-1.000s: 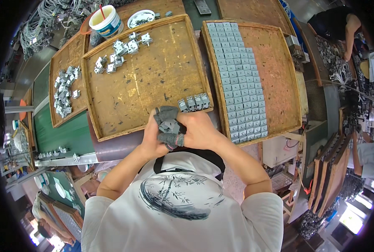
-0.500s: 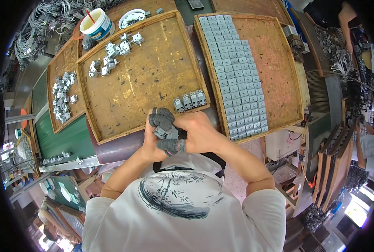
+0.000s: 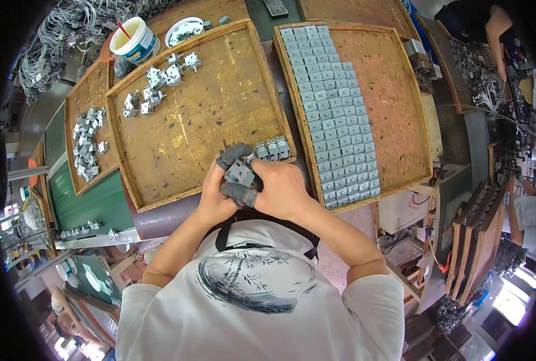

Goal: Manually assembling small electronic components into a grid-like tray at a factory workstation.

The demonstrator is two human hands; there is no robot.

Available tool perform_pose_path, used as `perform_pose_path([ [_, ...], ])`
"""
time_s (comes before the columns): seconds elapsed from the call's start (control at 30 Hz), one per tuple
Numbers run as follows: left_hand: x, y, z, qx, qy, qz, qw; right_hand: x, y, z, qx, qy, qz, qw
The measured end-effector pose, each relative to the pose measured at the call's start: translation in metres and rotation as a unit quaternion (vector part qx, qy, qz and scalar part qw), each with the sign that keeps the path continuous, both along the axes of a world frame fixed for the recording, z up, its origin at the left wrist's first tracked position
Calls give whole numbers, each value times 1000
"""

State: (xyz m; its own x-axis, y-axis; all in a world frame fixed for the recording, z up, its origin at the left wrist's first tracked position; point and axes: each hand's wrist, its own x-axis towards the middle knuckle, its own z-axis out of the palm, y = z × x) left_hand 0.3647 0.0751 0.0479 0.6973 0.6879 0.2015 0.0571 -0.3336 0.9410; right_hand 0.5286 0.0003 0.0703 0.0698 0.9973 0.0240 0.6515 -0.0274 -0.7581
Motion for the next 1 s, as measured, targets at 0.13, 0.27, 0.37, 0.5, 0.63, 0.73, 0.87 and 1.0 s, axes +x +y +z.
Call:
perform_pose_path([
  [0.13, 3, 5, 10, 25, 16, 36, 999, 7, -2, -15, -84, 208, 11, 974],
  [0.27, 5, 9, 21, 164, 98, 38, 981, 1, -6, -12, -96, 424, -41, 900],
  [0.37, 7, 0, 18, 193, 110, 55, 974, -12, -4, -9, -65, 477, -88, 872],
  [0.5, 6, -8, 19, 187, 89, 72, 976, -13, -9, -17, -90, 420, -102, 897],
  [0.63, 3, -12, 18, 185, 79, 76, 977, -25, -8, -8, -61, 448, -132, 882],
  [0.73, 0, -13, 14, 195, 69, 90, 974, -28, -8, -15, -61, 435, -147, 886],
  [0.87, -8, -17, 10, 188, 78, 97, 974, -31, -8, -9, -91, 440, -143, 882],
  [1.0, -16, -10, 11, 198, 81, 68, 974, -36, -10, -7, -59, 534, -106, 837],
])
